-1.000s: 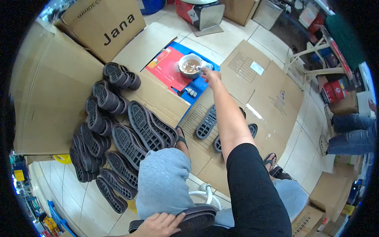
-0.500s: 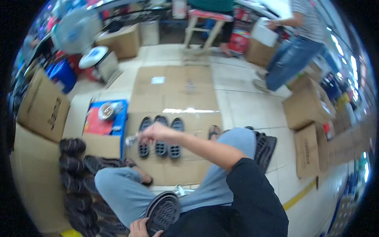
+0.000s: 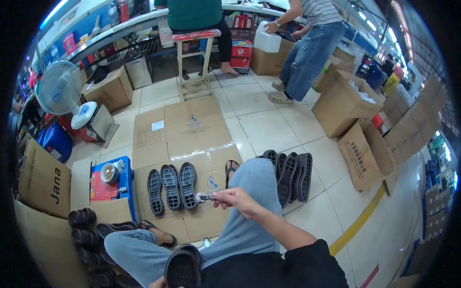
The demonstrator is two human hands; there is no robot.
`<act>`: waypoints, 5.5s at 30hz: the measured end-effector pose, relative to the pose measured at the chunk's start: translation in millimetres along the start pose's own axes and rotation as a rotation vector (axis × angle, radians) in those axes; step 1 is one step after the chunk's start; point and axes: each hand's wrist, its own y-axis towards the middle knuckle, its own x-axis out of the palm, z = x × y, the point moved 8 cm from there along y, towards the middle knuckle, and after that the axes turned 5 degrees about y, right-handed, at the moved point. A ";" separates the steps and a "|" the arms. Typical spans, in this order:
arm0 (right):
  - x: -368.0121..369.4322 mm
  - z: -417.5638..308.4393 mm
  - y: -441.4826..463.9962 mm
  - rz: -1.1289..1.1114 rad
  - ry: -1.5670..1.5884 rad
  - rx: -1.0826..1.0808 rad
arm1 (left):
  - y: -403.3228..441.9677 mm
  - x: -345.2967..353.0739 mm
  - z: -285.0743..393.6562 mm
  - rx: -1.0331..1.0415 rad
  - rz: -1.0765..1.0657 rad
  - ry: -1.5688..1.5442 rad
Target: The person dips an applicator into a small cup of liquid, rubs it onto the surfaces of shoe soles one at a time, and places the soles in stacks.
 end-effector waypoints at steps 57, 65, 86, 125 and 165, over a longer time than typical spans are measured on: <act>200.9 -60.7 143.3 0.008 -0.027 -0.531 | 193.4 -42.4 55.3 0.291 -0.112 -1.331; 215.2 -64.1 135.9 -0.093 -0.210 -0.493 | 193.9 -49.5 53.5 0.298 -0.098 -1.292; 178.8 -21.6 5.0 -0.372 -0.790 -0.276 | 197.6 -85.7 46.2 0.423 0.033 -1.477; 196.7 -34.4 3.7 -0.596 -1.677 -1.220 | 210.9 -59.9 37.7 0.336 -0.038 -1.381; 136.5 -37.9 110.9 -0.551 -0.945 -0.725 | 267.7 -46.2 30.4 0.196 -0.186 -1.490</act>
